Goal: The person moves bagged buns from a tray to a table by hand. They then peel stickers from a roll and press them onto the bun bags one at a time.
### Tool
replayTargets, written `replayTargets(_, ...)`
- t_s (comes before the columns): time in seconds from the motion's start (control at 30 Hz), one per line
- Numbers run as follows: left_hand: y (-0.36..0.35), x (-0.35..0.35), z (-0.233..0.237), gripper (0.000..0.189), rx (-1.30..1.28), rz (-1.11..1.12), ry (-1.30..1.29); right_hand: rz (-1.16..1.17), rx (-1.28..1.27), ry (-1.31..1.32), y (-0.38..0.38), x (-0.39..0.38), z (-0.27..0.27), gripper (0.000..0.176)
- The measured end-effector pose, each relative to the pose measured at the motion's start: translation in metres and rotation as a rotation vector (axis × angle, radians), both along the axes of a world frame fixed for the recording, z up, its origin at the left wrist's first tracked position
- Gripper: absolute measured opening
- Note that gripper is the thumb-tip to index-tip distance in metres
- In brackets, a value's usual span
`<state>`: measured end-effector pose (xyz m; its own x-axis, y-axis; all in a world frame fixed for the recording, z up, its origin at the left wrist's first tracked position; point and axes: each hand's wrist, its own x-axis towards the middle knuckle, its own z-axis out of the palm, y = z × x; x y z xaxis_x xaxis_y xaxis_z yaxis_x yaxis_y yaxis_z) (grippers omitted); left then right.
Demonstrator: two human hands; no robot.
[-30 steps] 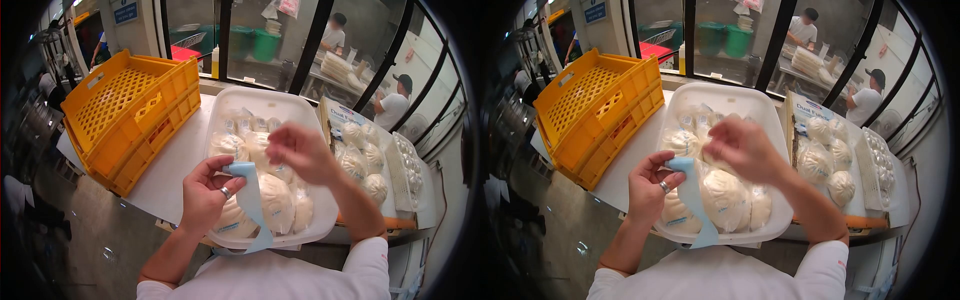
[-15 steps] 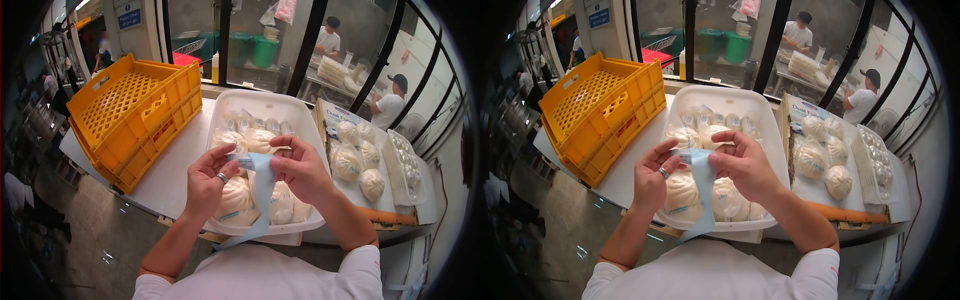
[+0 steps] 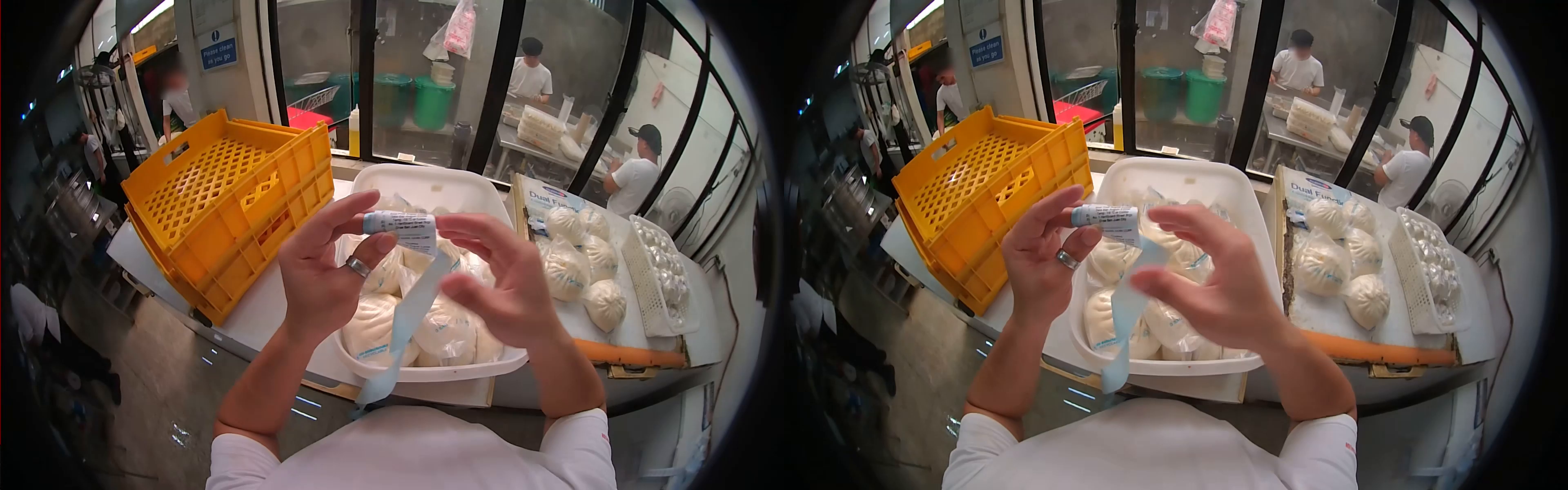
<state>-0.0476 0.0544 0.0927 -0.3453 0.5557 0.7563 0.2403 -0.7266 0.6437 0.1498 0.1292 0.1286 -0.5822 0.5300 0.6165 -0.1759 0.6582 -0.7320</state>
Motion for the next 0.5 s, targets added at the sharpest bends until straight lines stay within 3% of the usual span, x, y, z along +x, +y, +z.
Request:
replayTargets(0.07, -0.001, 0.003, 0.011, 0.047, 0.039, 0.030, 0.112, -0.010, 0.192, -0.081, -0.004, -0.004, 0.004, 0.032)
replayTargets(0.17, -0.007, 0.001, 0.026, 0.049, 0.059, 0.089, 0.188, 0.192, -0.257, -0.085, -0.014, -0.003, 0.001, 0.028)
replayTargets(0.2, -0.011, -0.005, 0.029, 0.050, 0.070, 0.158, 0.253, 0.410, -0.528, 0.003, -0.021, 0.000, 0.007, 0.030)
replayTargets(0.3, -0.023, -0.025, 0.035, 0.051, 0.147, 0.149, 0.551, 0.809, -0.903, 0.164, -0.013, 0.010, 0.011, 0.038)
replayTargets(0.43, -0.050, -0.040, 0.019, 0.062, 0.069, -0.055, 0.151, 0.763, -1.121, 0.200, -0.025, 0.003, 0.018, 0.044)
replayTargets(0.5, -0.059, -0.058, 0.025, 0.067, 0.114, -0.092, 0.031, 0.634, -0.993, -0.035, -0.014, 0.005, 0.006, 0.044)
